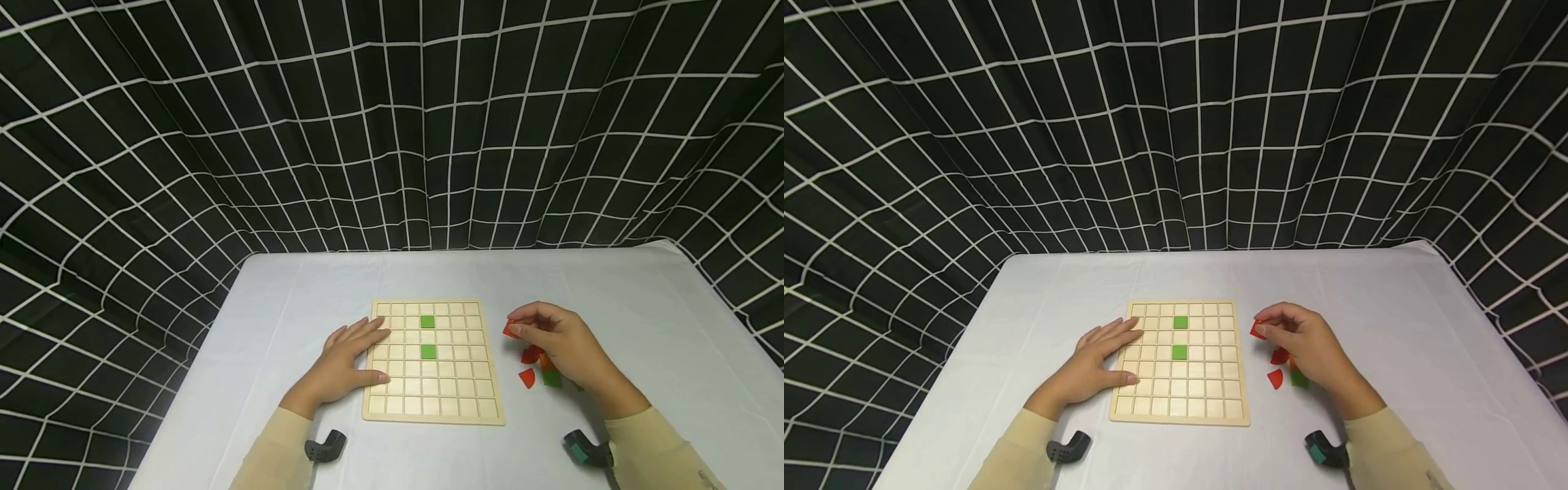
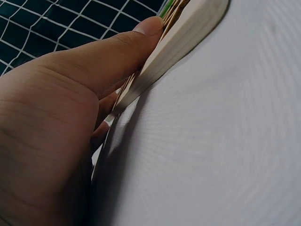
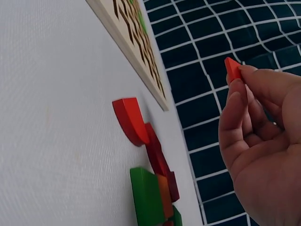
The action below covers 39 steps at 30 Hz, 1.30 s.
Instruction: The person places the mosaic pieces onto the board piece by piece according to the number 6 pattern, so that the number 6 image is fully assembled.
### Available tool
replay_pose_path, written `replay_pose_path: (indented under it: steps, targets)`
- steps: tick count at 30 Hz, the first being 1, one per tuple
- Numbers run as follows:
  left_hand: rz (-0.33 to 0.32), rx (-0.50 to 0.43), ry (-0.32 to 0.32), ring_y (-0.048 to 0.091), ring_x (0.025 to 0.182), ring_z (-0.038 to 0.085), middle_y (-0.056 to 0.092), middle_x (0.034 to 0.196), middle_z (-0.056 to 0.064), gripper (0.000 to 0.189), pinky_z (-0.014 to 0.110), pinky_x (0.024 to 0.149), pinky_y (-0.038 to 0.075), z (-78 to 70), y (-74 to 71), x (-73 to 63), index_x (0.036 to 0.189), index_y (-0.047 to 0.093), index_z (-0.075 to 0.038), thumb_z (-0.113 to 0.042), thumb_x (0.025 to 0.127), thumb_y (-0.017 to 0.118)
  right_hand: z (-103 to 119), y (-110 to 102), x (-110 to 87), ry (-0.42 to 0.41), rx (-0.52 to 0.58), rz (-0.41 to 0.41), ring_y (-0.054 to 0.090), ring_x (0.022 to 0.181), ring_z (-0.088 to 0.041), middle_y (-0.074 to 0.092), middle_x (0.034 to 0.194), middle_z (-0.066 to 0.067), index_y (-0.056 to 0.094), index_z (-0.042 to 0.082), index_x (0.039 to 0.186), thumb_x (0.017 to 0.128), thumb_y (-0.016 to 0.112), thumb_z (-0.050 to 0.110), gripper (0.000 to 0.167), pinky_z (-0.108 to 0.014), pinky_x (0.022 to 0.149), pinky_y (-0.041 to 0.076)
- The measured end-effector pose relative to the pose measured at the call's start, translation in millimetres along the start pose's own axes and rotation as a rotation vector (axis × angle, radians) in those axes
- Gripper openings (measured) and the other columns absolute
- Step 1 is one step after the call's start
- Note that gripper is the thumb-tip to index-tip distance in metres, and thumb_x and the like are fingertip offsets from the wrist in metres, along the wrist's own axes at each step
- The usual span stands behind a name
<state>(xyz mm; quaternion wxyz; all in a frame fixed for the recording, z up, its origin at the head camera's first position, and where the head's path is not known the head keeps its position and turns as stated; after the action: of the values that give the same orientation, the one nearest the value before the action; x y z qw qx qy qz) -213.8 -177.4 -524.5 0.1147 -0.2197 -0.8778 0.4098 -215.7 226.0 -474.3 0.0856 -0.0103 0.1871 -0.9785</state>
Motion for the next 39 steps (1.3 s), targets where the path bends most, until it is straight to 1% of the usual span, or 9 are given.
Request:
replay_pose_path:
  steps: [6, 8, 13, 19, 24, 28, 31, 35, 39]
  targets:
    - [-0.003, -0.002, 0.004, 0.019, 0.164, 0.023, 0.03, 0.177, -0.005, 0.085, 0.053, 0.13, 0.0, -0.3, -0.1, 0.6, 0.164, 0.053, -0.023, -0.051, 0.091, 0.087, 6, 5, -1.3, -0.024, -0.017, -0.001, 0.07, 0.071, -0.039, 0.077, 0.103, -0.019, 0.076, 0.004, 0.122, 0.103, 0.08, 0.023, 0.028, -0.038, 0.054, 0.059]
    - [-0.003, -0.002, 0.006, 0.019, 0.164, 0.023, 0.03, 0.177, -0.005, 0.085, 0.053, 0.13, 0.0, -0.5, -0.3, 0.7, 0.164, 0.053, -0.023, -0.051, 0.091, 0.087, 7, 7, -1.7, -0.03, -0.027, 0.0, 0.069, 0.07, -0.038, 0.077, 0.102, -0.017, 0.076, 0.004, 0.122, 0.102, 0.081, 0.023, 0.027, -0.037, 0.054, 0.057]
    - [-0.001, -0.002, 0.004, 0.019, 0.164, 0.024, 0.029, 0.177, -0.004, 0.085, 0.052, 0.13, 0.0, -0.5, -0.5, 0.7, 0.164, 0.053, -0.023, -0.051, 0.091, 0.087, 11, 13, -2.6, -0.046, -0.017, 0.009, 0.066, 0.071, -0.036, 0.077, 0.101, -0.014, 0.077, 0.002, 0.121, 0.102, 0.081, 0.019, 0.026, -0.037, 0.059, 0.06]
    - [-0.007, 0.005, 0.0, 0.019, 0.164, 0.023, 0.03, 0.176, -0.006, 0.085, 0.052, 0.13, 0.001, -0.2, -0.6, 0.3, 0.163, 0.054, -0.023, -0.051, 0.09, 0.087, 16, 21, -2.9, -0.045, -0.033, 0.021, 0.065, 0.072, -0.035, 0.076, 0.099, -0.011, 0.079, 0.007, 0.12, 0.102, 0.08, 0.022, 0.023, -0.036, 0.056, 0.057]
    - [-0.014, 0.005, -0.011, 0.019, 0.163, 0.021, 0.032, 0.176, -0.007, 0.085, 0.052, 0.13, 0.002, 0.0, -0.4, 0.1, 0.162, 0.055, -0.024, -0.052, 0.089, 0.088, 21, 27, -3.5, -0.039, -0.055, 0.026, 0.068, 0.081, -0.034, 0.077, 0.098, -0.006, 0.079, 0.009, 0.119, 0.102, 0.081, 0.023, 0.022, -0.033, 0.055, 0.054]
    - [-0.01, -0.001, -0.015, 0.019, 0.163, 0.02, 0.032, 0.176, -0.008, 0.085, 0.052, 0.13, 0.002, -0.4, 0.1, 0.9, 0.163, 0.055, -0.024, -0.051, 0.089, 0.088, 24, 31, -4.7, -0.046, -0.04, 0.027, 0.07, 0.085, -0.034, 0.078, 0.097, -0.004, 0.079, 0.008, 0.117, 0.101, 0.081, 0.021, 0.021, -0.03, 0.054, 0.051]
    - [-0.002, 0.004, -0.017, 0.018, 0.164, 0.019, 0.031, 0.176, -0.009, 0.086, 0.051, 0.13, 0.001, -1.3, 0.1, 1.7, 0.163, 0.054, -0.025, -0.052, 0.089, 0.088, 24, 35, -4.8, -0.062, -0.03, 0.04, 0.074, 0.09, -0.033, 0.078, 0.098, -0.003, 0.078, 0.005, 0.118, 0.102, 0.081, 0.019, 0.022, -0.027, 0.062, 0.053]
    - [-0.001, 0.012, -0.019, 0.018, 0.164, 0.019, 0.03, 0.176, -0.009, 0.086, 0.051, 0.13, 0.002, -1.6, 0.0, 1.9, 0.163, 0.054, -0.025, -0.053, 0.089, 0.088, 26, 43, -3.1, -0.097, 0.015, 0.076, 0.077, 0.097, -0.032, 0.078, 0.099, -0.003, 0.077, 0.002, 0.118, 0.102, 0.079, 0.015, 0.021, -0.026, 0.08, 0.058]
    - [-0.003, 0.01, -0.023, 0.018, 0.164, 0.02, 0.031, 0.176, -0.008, 0.086, 0.051, 0.13, 0.001, -0.6, -0.1, 1.3, 0.163, 0.054, -0.025, -0.052, 0.089, 0.088, 28, 51, 0.2, -0.135, 0.063, 0.111, 0.078, 0.098, -0.034, 0.078, 0.101, -0.005, 0.077, 0.001, 0.117, 0.102, 0.079, 0.012, 0.018, -0.028, 0.086, 0.061]
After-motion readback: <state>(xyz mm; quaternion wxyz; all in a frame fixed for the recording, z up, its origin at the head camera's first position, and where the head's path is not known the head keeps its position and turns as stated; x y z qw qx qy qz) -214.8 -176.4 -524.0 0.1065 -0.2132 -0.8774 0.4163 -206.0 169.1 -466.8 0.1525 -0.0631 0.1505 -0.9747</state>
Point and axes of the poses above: each hand's wrist, its own x-axis towards the middle knuckle, its own y-axis out of the palm, z = x × y, the point moved 3 cm from there along x, towards the middle knuckle
